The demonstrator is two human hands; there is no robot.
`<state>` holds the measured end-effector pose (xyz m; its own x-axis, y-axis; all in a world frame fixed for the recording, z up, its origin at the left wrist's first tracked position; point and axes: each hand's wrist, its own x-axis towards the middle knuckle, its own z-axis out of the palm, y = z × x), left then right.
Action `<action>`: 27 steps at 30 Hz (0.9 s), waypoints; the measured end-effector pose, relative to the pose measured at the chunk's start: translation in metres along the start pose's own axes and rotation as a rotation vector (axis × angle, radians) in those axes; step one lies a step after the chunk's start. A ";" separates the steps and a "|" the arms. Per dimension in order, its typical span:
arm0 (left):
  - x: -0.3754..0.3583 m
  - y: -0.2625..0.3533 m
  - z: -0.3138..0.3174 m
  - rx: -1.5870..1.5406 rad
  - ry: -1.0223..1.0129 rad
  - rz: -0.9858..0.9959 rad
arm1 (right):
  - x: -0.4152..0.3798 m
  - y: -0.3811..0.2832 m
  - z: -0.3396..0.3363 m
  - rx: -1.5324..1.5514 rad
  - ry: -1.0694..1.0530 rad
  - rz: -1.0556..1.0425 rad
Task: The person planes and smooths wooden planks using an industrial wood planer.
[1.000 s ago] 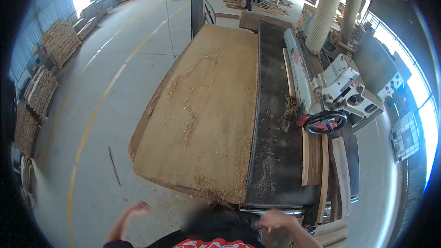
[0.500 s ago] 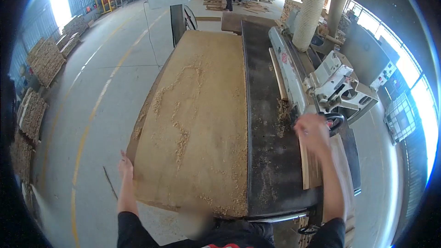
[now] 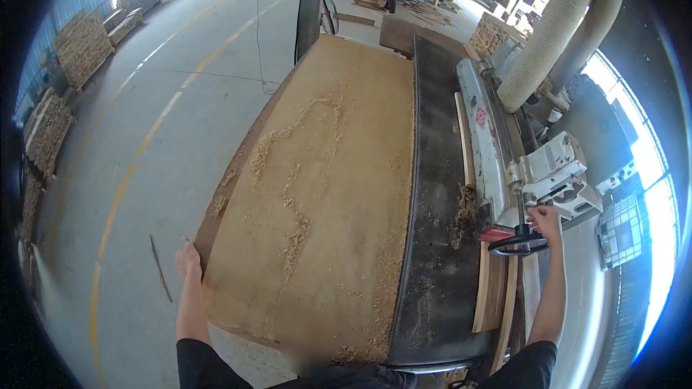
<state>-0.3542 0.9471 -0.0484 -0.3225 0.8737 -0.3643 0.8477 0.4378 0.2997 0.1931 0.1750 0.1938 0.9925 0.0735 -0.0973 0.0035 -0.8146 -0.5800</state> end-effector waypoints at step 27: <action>-0.002 -0.006 0.001 -0.047 0.038 0.089 | -0.027 -0.038 0.006 -0.291 0.080 0.046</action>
<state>-0.3586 0.9423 -0.0501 -0.2634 0.9166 -0.3007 0.8534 0.3668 0.3704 0.1654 0.2072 0.2136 0.9989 -0.0032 -0.0476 -0.0182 -0.9475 -0.3194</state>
